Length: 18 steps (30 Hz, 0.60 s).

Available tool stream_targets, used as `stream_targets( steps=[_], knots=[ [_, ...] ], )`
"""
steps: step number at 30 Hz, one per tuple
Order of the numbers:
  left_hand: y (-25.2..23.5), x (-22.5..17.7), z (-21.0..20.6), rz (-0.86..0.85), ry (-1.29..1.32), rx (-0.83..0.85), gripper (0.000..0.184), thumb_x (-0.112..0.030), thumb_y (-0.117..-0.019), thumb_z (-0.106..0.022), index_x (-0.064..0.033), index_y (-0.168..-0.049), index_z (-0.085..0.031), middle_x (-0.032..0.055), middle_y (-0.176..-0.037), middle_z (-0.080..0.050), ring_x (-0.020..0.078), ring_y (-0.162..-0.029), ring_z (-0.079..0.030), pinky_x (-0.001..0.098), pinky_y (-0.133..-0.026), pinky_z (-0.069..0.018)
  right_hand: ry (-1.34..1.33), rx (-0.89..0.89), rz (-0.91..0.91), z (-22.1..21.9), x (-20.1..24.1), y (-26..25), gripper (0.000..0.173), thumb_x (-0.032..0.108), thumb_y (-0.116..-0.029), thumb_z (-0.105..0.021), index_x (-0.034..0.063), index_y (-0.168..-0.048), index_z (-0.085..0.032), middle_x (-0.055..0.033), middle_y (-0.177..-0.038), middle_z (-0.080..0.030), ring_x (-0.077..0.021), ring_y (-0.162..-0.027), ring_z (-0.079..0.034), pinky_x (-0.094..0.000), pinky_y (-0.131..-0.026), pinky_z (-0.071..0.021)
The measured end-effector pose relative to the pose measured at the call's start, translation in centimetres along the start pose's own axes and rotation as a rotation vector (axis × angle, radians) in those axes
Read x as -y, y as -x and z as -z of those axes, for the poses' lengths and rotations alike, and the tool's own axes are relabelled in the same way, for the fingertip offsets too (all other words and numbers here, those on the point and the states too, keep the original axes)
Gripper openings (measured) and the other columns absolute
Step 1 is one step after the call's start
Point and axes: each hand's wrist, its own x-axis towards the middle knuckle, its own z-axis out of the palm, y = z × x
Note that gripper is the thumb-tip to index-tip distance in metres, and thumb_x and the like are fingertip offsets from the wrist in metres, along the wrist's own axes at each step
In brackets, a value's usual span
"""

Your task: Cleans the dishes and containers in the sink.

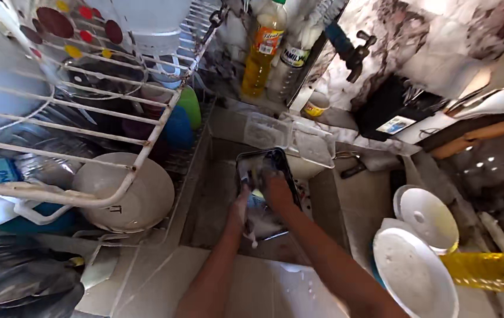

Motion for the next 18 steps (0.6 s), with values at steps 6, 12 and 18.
stream_targets(
  steps=[6, 12, 18],
  knots=[
    [-1.0, 0.1, 0.1, 0.08, -0.089, -0.038, 0.05, -0.025, -0.1127, -0.037, 0.0018, -0.155, -0.033, 0.022, -0.147, -0.05, 0.0188, -0.127, -0.055, 0.0328, -0.106, -0.0446, -0.052, 0.121, 0.13, -2.4, 1.3, 5.0, 0.041, 0.007, -0.1028, -0.053, -0.002, -0.143, -0.056, -0.0276, -0.147, -0.053, -0.0431, -0.141, -0.046, -0.0511, -0.118, -0.0369],
    [-0.7, 0.3, -0.2, 0.088, -0.111, 0.036, 0.053, -0.018, -0.1105, -0.042, 0.0016, -0.158, -0.028, 0.0223, -0.157, -0.039, 0.0199, -0.138, -0.047, 0.0334, -0.112, -0.0391, -0.011, -0.004, 0.077, -1.6, 2.2, -1.8, 0.044, 0.009, -0.1041, -0.052, 0.0051, -0.148, -0.053, -0.0305, -0.154, -0.043, -0.0489, -0.145, -0.037, -0.0594, -0.119, -0.0328],
    [-0.9, -0.1, 0.1, 0.081, -0.068, -0.019, 0.052, -0.011, -0.1068, -0.05, 0.0018, -0.155, -0.034, 0.0226, -0.153, -0.044, 0.0206, -0.134, -0.05, 0.0336, -0.11, -0.0421, 0.164, -0.068, -0.03, -0.4, 0.3, -2.9, 0.045, 0.012, -0.1028, -0.056, 0.0009, -0.147, -0.053, -0.0314, -0.154, -0.041, -0.0492, -0.143, -0.039, -0.0641, -0.112, -0.0335]
  ],
)
